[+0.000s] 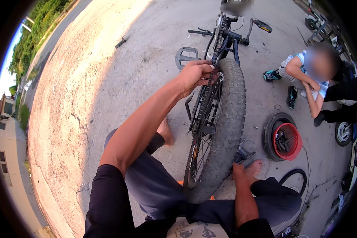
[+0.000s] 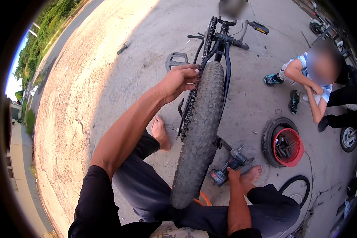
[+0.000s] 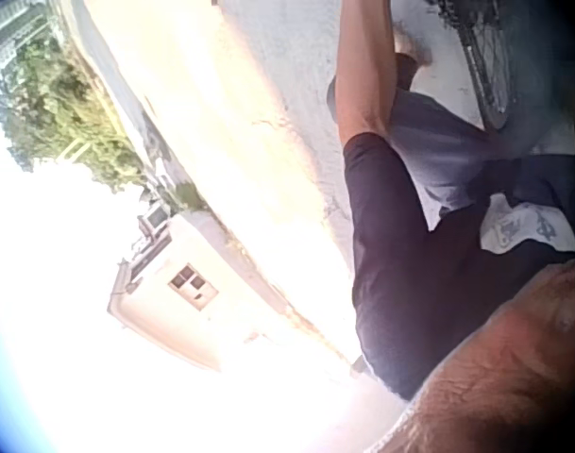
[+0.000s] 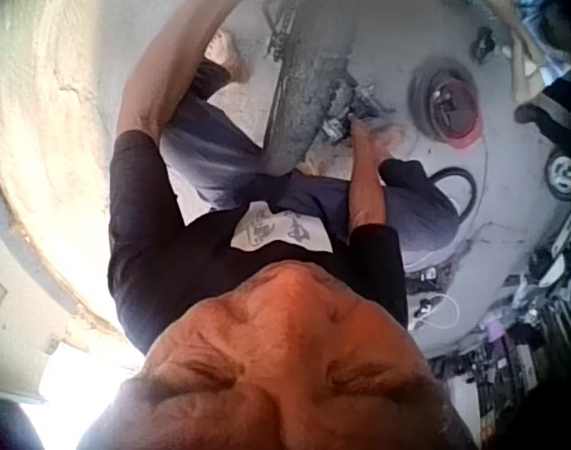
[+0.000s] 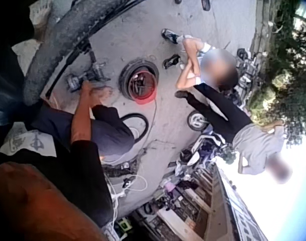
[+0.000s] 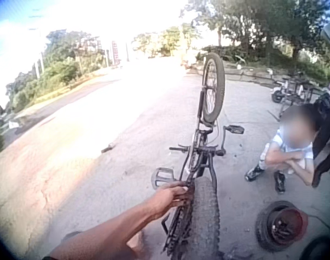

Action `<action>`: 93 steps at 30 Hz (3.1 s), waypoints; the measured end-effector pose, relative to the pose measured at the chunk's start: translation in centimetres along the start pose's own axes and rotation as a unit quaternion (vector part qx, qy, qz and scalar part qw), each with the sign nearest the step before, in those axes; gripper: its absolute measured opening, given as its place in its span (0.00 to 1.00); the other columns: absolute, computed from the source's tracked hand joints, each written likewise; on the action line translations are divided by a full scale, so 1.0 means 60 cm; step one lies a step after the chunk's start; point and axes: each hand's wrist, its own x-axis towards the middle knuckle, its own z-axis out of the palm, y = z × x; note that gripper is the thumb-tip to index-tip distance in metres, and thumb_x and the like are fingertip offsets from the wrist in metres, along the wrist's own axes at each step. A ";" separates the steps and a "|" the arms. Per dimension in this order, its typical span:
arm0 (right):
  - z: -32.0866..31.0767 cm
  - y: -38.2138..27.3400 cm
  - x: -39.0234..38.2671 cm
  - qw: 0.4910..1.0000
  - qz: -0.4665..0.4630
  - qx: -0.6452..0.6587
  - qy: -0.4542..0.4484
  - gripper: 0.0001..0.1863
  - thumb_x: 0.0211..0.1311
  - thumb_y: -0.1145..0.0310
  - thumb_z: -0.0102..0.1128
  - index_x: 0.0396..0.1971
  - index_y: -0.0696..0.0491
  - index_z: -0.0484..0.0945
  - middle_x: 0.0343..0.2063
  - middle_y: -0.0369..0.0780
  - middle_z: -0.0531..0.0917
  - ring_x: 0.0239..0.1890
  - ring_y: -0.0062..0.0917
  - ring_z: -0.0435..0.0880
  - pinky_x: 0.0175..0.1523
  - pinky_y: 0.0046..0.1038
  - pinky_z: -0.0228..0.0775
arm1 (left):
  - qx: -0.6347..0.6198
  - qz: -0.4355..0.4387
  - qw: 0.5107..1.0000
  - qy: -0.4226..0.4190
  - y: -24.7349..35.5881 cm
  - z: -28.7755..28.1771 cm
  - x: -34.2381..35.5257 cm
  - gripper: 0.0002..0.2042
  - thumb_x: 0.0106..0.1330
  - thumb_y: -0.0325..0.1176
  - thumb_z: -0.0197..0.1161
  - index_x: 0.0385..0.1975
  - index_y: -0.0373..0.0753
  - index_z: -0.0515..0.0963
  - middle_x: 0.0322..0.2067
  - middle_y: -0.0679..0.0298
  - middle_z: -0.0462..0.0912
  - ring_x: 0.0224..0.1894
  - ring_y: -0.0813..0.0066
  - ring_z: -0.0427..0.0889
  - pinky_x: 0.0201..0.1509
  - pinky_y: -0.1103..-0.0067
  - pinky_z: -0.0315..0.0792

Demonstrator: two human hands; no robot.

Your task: The person attaches the rear wheel to a bicycle by positioning the wheel, threading the axle through the frame, and using a power tool to tighten the nuts on both sides.

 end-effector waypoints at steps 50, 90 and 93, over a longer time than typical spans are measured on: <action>-0.153 -0.277 -0.223 0.923 -0.108 0.319 -0.188 0.21 0.60 0.54 0.68 0.35 0.59 0.80 0.27 0.37 0.82 0.25 0.18 0.77 0.29 0.22 0.70 | -0.088 -0.120 0.989 0.001 -0.067 -0.003 0.088 0.14 0.72 0.36 0.53 0.47 0.31 0.75 0.35 0.59 0.80 0.32 0.74 0.79 0.36 0.78 0.77; -0.162 -0.367 -0.197 0.943 -0.016 0.087 -0.322 0.12 0.45 0.66 0.79 0.22 0.53 0.81 0.16 0.31 0.78 0.20 0.15 0.71 0.27 0.21 0.61 | -0.173 -0.175 0.966 -0.087 -0.067 -0.039 0.124 0.14 0.71 0.36 0.50 0.37 0.30 0.77 0.28 0.61 0.79 0.26 0.72 0.77 0.31 0.74 0.75; -0.149 -0.338 -0.180 0.924 -0.043 0.166 -0.341 0.13 0.45 0.66 0.78 0.23 0.54 0.81 0.18 0.32 0.79 0.21 0.15 0.72 0.27 0.22 0.62 | -0.170 -0.174 0.966 -0.086 -0.070 -0.033 0.123 0.13 0.71 0.35 0.50 0.37 0.30 0.77 0.29 0.60 0.79 0.27 0.71 0.77 0.32 0.73 0.75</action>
